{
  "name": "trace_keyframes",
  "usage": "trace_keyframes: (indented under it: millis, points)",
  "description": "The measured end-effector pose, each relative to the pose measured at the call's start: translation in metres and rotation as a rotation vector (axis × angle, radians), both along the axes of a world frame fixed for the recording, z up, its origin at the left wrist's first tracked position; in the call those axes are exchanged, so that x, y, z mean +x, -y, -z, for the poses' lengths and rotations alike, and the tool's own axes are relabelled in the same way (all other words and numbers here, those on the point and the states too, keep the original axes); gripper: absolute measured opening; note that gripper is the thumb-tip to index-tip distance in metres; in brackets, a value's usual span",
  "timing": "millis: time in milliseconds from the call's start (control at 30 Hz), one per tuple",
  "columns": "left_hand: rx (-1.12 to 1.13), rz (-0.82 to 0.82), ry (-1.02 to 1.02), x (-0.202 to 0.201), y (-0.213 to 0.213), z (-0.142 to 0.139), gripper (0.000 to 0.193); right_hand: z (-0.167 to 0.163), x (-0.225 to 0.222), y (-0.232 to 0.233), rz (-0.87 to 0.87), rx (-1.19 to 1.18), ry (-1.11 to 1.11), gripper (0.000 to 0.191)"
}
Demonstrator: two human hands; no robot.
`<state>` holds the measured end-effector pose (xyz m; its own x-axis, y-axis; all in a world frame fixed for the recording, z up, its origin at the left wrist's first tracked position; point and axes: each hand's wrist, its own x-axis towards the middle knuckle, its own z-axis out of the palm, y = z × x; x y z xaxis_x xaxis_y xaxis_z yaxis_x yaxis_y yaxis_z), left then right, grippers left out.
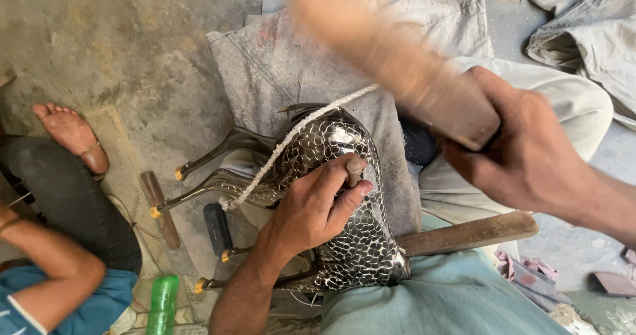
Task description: The person sits on the floor holding a silver metal animal figurine on their lap. They hold a small punch against the figurine's textured surface and strike it repeatedly with a wooden mallet, repositioning the punch to work different spots of the decorative pattern.
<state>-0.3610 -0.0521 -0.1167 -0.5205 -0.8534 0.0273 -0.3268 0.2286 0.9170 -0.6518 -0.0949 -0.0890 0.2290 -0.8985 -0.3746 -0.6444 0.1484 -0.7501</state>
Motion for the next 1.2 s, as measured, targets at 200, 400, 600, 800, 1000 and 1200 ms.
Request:
trace_keyframes:
  millis: [200,400,600,800,1000,1200]
  points:
    - [0.023,0.007,0.015,0.002,-0.001,0.006,0.026,0.004,0.000,0.004,-0.104,-0.173,0.009,0.041]
    - [0.101,0.011,0.100,0.004,0.001,0.007,0.026,0.007,-0.001,0.005,-0.310,-0.479,-0.384,0.054]
    - [-0.211,0.011,0.105,0.003,0.004,0.006,0.026,0.008,-0.001,0.001,-0.370,-0.507,-0.505,0.041]
    - [0.015,0.000,0.049,0.003,0.001,0.006,0.028,-0.019,0.016,0.016,-0.465,-0.244,-0.735,0.026]
    - [0.078,-0.050,0.054,0.010,-0.012,0.006,0.017,-0.017,0.006,0.020,-0.219,-0.328,-0.318,0.050]
    - [-0.046,-0.035,-0.010,0.006,-0.009,0.023,0.019,0.015,-0.002,0.020,-0.306,-0.261,-0.326,0.049]
